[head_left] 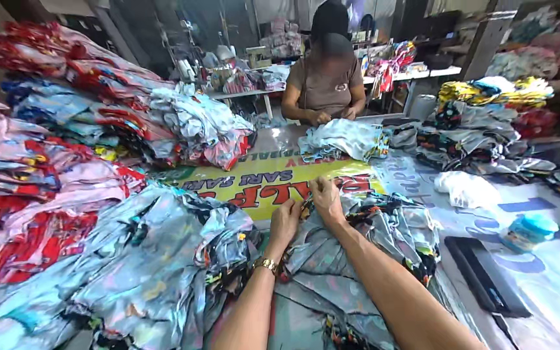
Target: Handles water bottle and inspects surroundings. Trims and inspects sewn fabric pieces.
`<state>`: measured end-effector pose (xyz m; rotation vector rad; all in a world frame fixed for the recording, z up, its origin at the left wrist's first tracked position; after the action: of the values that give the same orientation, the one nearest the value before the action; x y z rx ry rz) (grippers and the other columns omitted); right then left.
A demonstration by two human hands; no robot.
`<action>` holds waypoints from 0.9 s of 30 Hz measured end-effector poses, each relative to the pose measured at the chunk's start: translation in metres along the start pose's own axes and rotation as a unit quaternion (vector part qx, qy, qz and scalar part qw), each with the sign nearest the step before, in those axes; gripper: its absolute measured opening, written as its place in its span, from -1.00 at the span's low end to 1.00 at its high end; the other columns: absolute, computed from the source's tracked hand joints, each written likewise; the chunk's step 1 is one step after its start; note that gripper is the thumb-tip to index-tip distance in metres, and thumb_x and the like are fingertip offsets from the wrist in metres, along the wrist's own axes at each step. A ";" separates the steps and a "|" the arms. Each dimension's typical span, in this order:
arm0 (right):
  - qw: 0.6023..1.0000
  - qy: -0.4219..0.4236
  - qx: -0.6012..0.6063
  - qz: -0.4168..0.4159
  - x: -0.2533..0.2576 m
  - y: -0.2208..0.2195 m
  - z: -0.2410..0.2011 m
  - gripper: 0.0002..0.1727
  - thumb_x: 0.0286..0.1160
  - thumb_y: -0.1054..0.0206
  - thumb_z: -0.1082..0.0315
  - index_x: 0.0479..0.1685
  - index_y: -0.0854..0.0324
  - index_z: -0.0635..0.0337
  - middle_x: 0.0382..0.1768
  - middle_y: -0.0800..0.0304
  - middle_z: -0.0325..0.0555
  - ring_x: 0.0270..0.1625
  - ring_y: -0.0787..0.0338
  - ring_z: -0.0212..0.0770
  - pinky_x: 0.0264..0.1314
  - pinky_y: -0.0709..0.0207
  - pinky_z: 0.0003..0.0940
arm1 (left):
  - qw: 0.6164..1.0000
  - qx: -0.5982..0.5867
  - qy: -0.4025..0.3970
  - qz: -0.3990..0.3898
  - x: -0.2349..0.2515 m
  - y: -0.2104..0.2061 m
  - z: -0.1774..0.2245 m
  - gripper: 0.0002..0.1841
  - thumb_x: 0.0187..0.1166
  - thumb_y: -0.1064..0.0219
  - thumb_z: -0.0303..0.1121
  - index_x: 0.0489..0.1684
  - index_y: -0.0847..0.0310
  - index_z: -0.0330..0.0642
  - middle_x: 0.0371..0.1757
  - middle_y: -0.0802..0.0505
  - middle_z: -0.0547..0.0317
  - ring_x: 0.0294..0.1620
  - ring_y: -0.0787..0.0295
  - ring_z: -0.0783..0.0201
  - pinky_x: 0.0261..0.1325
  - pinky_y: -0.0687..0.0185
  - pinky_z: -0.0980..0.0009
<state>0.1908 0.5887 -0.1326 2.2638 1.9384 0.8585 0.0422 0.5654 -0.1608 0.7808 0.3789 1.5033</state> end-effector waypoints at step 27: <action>0.937 -0.011 -0.257 -0.236 -0.025 -0.019 -0.024 -0.61 0.72 -0.17 0.25 0.47 -0.56 0.04 0.08 -0.87 0.15 0.20 -0.84 0.21 0.18 -0.62 0.31 | 0.999 0.045 -0.017 -0.006 -0.007 -0.001 0.005 -0.68 0.77 -0.10 -0.39 0.08 -0.72 -0.46 -0.03 -0.84 -0.37 0.09 -0.80 -0.27 0.24 -0.55 -0.30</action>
<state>0.1619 0.5621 -0.1289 1.4335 1.8417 1.0914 0.0458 0.5581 -0.1601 0.8735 0.4277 1.4666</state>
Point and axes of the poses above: each hand's wrist, its own x-axis towards the middle knuckle, its own y-axis out of the back of the hand, z = x × y, the point moved 4 cm from there along x, towards the middle knuckle
